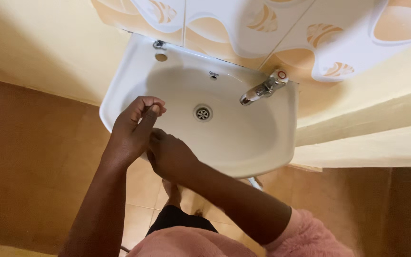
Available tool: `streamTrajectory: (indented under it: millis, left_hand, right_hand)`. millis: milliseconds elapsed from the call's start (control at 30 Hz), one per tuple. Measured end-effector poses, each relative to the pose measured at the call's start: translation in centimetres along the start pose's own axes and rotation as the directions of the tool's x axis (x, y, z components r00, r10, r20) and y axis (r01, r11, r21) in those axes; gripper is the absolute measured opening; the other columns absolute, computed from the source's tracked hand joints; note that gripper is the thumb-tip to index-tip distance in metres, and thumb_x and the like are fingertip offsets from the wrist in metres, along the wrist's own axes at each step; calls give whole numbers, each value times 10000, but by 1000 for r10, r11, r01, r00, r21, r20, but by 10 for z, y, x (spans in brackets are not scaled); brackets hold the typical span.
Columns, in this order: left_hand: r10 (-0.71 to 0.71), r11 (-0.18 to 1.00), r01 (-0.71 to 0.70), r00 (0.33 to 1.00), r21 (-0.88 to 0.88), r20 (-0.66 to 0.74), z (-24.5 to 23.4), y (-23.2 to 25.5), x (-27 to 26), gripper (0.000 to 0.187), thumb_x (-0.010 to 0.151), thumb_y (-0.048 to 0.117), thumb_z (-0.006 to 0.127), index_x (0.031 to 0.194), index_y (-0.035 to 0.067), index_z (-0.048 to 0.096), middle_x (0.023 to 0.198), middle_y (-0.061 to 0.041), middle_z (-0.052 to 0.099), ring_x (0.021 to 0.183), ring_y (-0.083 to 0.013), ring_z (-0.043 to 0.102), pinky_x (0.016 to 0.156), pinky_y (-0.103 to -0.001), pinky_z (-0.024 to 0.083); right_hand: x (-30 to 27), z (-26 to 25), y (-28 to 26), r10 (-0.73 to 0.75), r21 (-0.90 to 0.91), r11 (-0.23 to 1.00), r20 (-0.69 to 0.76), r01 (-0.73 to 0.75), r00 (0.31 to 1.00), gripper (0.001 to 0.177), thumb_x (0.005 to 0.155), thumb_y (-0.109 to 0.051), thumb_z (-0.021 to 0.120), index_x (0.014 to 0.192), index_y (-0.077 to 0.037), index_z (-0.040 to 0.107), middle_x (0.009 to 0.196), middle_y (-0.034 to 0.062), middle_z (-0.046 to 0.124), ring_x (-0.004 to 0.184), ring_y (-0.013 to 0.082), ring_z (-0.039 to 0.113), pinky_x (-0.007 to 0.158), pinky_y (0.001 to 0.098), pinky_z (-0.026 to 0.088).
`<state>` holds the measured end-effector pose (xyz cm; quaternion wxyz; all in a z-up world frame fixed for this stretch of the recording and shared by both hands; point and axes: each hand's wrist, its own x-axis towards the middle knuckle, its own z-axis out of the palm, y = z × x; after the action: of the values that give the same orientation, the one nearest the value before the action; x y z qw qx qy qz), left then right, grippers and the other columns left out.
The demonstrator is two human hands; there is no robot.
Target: The person washes a cloth under running water, then wipes the sink basin and the tiled wall above it. They repeatedly rinse and wring the cloth while scrubbing the surfaces.
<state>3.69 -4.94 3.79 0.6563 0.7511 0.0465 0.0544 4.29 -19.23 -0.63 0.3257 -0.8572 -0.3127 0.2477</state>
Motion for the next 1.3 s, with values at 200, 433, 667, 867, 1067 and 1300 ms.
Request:
streamTrajectory:
  millis: [200,433,667,867,1067,1300]
  left_hand:
    - [13,981,-17,1000,193,22,6,17,-3,253,1051,218,559,1179,26,662,1067,-68,715,1025,-151,650,910,-310,511]
    - [-1,890,-17,999,455,39,-4,26,-17,258,1007,216,571,1190,70,679,1118,-97,735,1050,-243,678,874,-380,527]
    - [142,802,-149,988,578,58,-8,21,-17,284,1015,236,572,1233,90,682,1239,-105,704,1216,-322,593,1081,-446,396]
    - [158,767,-229,973,599,169,0,18,-3,318,1012,245,558,1270,92,662,1274,-134,688,1259,-342,572,1100,-487,358]
    - [21,764,-318,882,561,471,4,11,8,392,1017,300,529,1355,123,614,1299,-125,680,1240,-319,578,1088,-450,381]
    - [-45,766,-267,885,585,463,-1,19,1,451,1008,327,530,1419,149,579,1406,-103,623,1325,-330,513,1107,-446,362]
  right_hand:
    - [-84,-51,56,-209,-330,925,-36,186,977,442,998,-186,528,1433,-137,588,1415,138,605,1259,333,573,1006,449,497]
    - [-121,-102,93,-52,-284,956,61,67,997,369,1008,-207,530,1348,-94,621,1350,136,648,1232,318,588,1041,432,482]
    - [-22,-16,21,-173,-121,979,-57,165,983,398,915,-105,577,1305,-29,582,1281,201,652,1168,387,611,960,490,517]
    - [-34,-37,34,-236,4,972,1,236,972,476,1017,-199,522,1481,-91,504,1476,172,553,1294,368,559,1035,462,488]
    - [-110,-135,106,-184,-95,970,321,225,929,543,1036,-322,544,1534,-121,464,1556,129,511,1413,340,479,1135,432,392]
    - [-86,-114,89,-186,-45,977,294,208,938,562,1004,-341,588,1519,-146,481,1502,120,553,1298,328,580,1052,425,475]
